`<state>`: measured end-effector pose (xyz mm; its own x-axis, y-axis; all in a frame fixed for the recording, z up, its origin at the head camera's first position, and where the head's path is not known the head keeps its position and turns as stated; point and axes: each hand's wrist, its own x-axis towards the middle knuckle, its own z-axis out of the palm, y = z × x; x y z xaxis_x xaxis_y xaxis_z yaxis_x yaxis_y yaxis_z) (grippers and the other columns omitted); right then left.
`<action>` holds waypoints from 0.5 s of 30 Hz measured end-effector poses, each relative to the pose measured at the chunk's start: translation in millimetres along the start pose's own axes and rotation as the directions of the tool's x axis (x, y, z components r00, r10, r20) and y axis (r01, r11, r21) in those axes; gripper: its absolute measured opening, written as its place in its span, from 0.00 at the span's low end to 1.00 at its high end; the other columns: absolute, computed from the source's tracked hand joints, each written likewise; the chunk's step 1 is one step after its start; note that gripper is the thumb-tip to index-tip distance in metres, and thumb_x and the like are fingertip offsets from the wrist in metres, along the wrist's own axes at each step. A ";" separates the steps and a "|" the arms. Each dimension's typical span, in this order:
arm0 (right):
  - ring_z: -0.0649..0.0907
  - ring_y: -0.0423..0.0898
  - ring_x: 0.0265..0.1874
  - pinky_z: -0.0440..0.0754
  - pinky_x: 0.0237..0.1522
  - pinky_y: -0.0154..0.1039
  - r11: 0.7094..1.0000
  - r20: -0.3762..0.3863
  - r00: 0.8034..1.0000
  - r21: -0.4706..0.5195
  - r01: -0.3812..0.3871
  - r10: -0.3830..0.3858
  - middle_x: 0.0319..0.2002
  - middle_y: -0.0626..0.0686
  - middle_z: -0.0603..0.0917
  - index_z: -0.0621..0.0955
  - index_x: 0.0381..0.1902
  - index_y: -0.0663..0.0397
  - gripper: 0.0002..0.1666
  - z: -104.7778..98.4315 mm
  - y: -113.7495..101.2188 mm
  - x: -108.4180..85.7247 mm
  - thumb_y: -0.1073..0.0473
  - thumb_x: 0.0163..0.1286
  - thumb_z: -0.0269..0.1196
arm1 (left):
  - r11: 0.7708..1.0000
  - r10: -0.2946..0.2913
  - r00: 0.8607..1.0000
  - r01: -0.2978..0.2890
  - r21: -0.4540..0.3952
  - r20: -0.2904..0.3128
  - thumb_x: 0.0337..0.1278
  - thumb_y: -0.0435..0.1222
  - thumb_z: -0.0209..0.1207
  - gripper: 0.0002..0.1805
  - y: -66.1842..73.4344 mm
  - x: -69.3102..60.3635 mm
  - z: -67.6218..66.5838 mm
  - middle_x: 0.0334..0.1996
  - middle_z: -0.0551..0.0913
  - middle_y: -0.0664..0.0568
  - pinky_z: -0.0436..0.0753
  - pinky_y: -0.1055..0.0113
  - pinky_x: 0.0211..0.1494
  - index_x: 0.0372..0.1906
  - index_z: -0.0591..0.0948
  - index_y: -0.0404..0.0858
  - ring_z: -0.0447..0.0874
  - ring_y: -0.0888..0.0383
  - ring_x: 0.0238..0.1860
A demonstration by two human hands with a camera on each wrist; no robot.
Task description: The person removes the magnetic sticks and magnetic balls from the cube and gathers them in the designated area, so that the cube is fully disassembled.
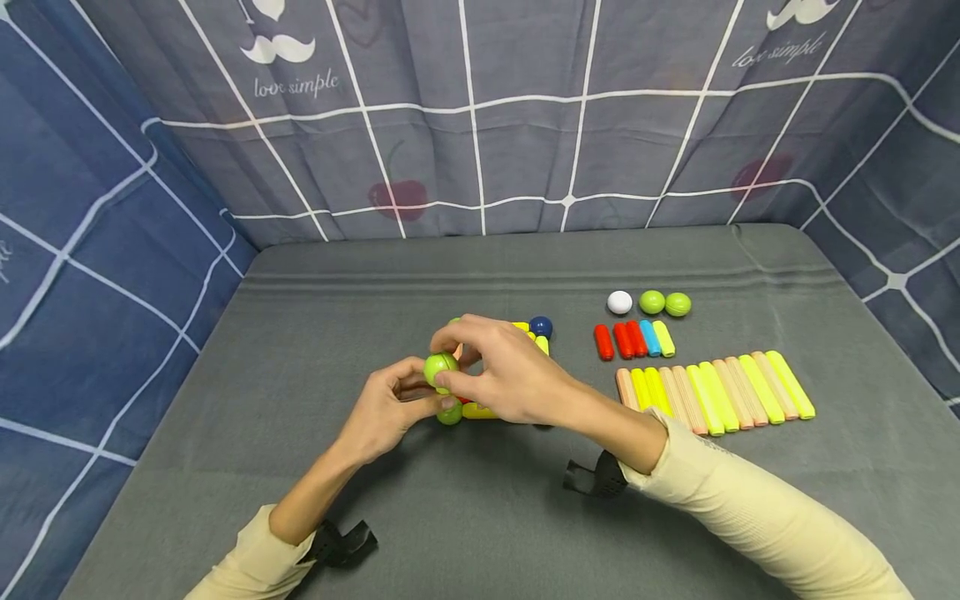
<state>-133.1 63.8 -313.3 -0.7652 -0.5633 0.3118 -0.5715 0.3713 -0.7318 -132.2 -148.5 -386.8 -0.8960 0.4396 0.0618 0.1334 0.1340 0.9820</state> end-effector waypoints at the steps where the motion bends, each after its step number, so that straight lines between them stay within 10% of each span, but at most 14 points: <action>1: 0.82 0.40 0.36 0.82 0.37 0.36 1.000 0.000 1.000 0.016 0.004 -0.004 0.37 0.43 0.80 0.83 0.43 0.52 0.08 -0.2 0.5 -0.8 0.62 0.66 0.66 | 1.000 -0.001 1.000 0.001 -0.002 0.003 0.55 0.30 0.69 0.17 0.2 0.5 0.1 0.46 0.86 0.46 0.84 0.59 0.48 0.50 0.81 0.35 0.86 0.48 0.46; 15: 0.84 0.48 0.44 0.85 0.27 0.39 0.961 -0.110 0.993 0.275 0.002 0.030 0.44 0.51 0.79 0.83 0.46 0.59 0.12 -6.6 14.3 -14.1 0.69 0.64 0.67 | 1.000 -0.004 1.000 0.004 -0.027 0.008 0.55 0.27 0.68 0.15 3.6 1.8 -5.9 0.45 0.84 0.34 0.84 0.60 0.48 0.46 0.78 0.30 0.86 0.47 0.46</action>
<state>-132.4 82.0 -324.2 -0.8097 -0.4673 0.3549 -0.4694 0.1529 -0.8697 -135.8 -152.5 -382.1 -0.8932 0.4462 0.0562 0.1179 0.1116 0.9867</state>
